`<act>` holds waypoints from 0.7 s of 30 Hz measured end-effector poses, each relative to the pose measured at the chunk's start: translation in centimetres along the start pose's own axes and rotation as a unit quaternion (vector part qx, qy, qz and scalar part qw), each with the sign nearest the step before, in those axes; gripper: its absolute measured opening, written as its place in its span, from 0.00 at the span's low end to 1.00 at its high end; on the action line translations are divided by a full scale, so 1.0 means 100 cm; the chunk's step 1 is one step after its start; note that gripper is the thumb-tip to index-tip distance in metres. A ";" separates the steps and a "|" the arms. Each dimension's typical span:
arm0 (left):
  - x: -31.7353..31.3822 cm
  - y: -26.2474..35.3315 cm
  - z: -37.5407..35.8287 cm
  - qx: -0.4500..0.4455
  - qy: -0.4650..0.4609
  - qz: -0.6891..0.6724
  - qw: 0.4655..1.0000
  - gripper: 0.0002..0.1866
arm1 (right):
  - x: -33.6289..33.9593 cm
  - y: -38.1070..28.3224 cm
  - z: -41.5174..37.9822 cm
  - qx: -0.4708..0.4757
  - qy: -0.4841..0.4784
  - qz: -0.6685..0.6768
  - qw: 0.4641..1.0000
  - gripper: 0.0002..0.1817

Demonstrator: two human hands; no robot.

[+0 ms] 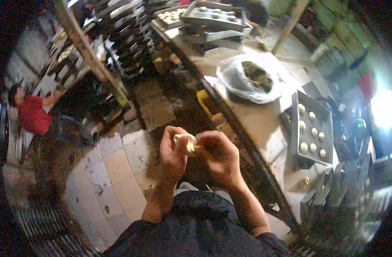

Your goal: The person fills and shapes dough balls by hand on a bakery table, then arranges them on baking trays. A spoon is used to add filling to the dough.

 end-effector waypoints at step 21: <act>-0.357 -0.240 -0.069 0.148 -0.275 0.419 0.853 0.17 | 0.365 -0.051 -0.243 0.087 0.320 -0.195 0.923 0.07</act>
Point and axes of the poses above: each hand's wrist, its own z-axis towards the middle knuckle, its own x-axis out of the back of the hand, y = z × x, the point moved 4 cm from there along z, towards the middle knuckle, and after that the axes turned 5 degrees about x, right-handed, at the moved point
